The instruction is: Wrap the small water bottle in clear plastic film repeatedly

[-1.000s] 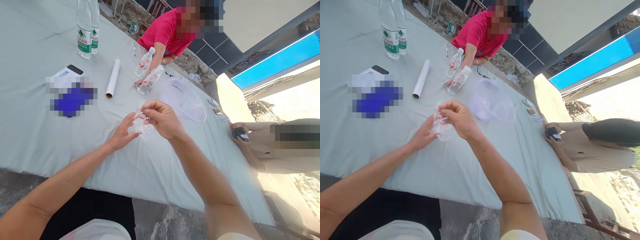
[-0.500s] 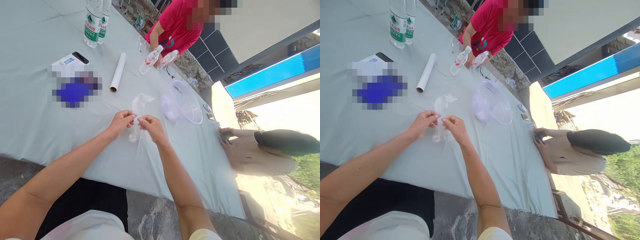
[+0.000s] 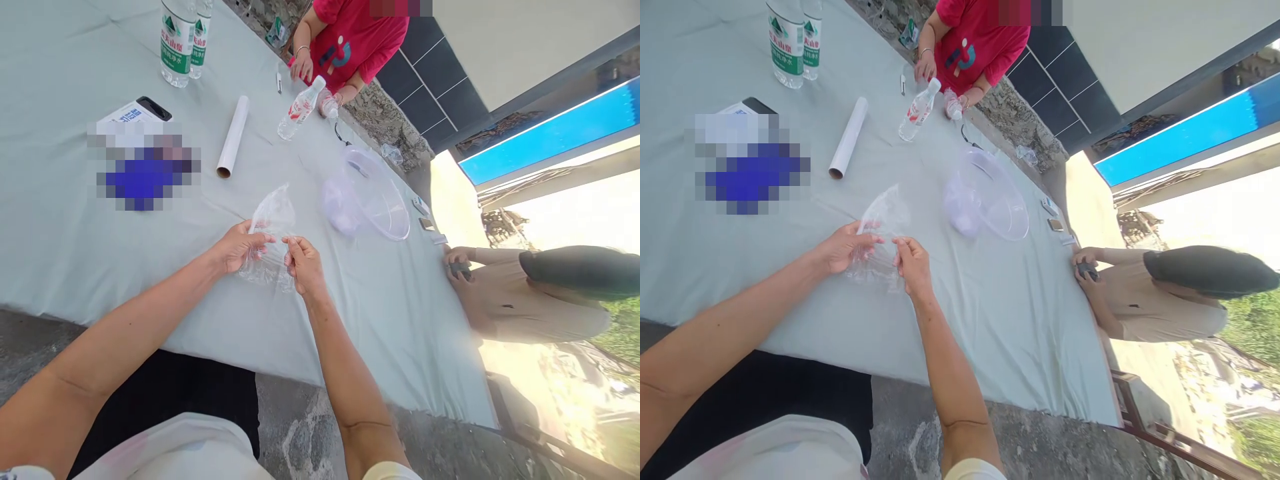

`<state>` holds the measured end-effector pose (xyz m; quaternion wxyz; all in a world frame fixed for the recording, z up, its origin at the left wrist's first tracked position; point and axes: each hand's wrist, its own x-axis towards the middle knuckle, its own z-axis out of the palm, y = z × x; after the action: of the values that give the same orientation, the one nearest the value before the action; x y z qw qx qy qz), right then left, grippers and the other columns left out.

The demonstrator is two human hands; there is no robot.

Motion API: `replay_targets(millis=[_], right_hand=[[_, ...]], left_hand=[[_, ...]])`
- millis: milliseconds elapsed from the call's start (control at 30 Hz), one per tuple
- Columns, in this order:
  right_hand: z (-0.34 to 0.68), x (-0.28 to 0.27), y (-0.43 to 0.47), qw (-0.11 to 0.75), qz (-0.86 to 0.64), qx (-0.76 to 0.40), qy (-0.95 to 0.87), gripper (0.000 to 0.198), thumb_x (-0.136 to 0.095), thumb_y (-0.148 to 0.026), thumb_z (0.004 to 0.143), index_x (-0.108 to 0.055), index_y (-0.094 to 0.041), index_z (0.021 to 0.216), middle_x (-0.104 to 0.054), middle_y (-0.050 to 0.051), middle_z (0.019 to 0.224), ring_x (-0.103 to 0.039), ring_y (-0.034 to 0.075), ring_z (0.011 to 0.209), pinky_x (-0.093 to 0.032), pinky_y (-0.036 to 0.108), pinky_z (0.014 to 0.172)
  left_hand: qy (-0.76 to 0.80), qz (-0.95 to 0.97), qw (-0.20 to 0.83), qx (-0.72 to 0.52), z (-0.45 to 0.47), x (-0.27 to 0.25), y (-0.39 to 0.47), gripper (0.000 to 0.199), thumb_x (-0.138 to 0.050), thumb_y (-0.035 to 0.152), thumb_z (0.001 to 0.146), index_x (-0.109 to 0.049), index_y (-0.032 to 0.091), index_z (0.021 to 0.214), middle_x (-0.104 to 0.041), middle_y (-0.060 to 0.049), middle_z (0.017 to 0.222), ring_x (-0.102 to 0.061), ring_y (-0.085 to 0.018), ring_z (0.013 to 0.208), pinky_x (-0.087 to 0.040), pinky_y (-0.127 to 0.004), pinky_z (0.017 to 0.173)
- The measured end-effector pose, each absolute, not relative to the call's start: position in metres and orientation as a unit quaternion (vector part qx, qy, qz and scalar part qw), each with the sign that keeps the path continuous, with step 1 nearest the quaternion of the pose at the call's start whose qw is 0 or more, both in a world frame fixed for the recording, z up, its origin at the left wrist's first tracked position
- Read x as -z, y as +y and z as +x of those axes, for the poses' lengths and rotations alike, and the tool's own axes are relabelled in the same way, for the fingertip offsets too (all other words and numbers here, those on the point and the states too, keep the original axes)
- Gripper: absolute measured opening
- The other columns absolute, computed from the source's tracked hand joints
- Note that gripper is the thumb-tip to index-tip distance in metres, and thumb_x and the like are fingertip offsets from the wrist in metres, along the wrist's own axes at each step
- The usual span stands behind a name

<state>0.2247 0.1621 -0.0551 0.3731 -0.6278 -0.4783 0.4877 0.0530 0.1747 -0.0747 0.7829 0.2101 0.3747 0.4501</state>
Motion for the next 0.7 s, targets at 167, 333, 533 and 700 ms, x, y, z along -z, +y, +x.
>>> replay_targets(millis=[167, 333, 533, 700], right_hand=[[0.255, 0.062, 0.153, 0.396, -0.672, -0.479, -0.401, 0.041, -0.071, -0.058, 0.075, -0.065, -0.021, 0.091, -0.044, -0.010, 0.051, -0.029, 0.003, 0.039, -0.020, 0.019, 0.038], [0.287, 0.073, 0.132, 0.381, -0.713, -0.450, -0.379, 0.037, -0.070, -0.054, 0.076, -0.065, -0.020, 0.089, -0.044, -0.009, 0.054, -0.030, 0.003, 0.039, -0.024, 0.020, 0.038], [0.311, 0.073, 0.100, 0.293, -0.761, -0.427, -0.392, 0.032, -0.060, -0.049, 0.082, -0.067, -0.020, 0.094, -0.053, -0.007, 0.059, -0.039, 0.006, 0.042, -0.033, 0.022, 0.046], [0.339, 0.046, 0.084, 0.162, -0.791, -0.289, -0.514, 0.047, -0.064, -0.057, 0.083, -0.069, -0.024, 0.115, -0.073, 0.009, 0.112, -0.068, 0.024, 0.099, -0.050, 0.040, 0.088]], left_hand=[[0.436, 0.195, 0.739, -0.475, 0.038, 0.072, 0.188, 0.026, -0.077, 0.005, 0.066, -0.062, 0.015, 0.084, -0.070, -0.003, 0.077, -0.057, -0.007, 0.054, -0.043, -0.021, 0.050], [0.528, 0.230, 0.630, -0.521, 0.023, 0.067, 0.199, 0.022, -0.071, 0.001, 0.066, -0.060, 0.016, 0.077, -0.059, 0.003, 0.065, -0.050, -0.006, 0.049, -0.035, -0.019, 0.045], [0.667, 0.322, 0.363, -0.566, 0.001, 0.070, 0.211, 0.017, -0.059, 0.002, 0.078, -0.057, 0.019, 0.081, -0.053, 0.005, 0.072, -0.045, -0.006, 0.056, -0.038, -0.026, 0.055], [0.584, 0.554, 0.093, -0.586, 0.021, 0.070, 0.196, 0.014, -0.052, 0.010, 0.088, -0.061, 0.019, 0.094, -0.062, -0.001, 0.094, -0.056, -0.010, 0.077, -0.046, -0.027, 0.067]])
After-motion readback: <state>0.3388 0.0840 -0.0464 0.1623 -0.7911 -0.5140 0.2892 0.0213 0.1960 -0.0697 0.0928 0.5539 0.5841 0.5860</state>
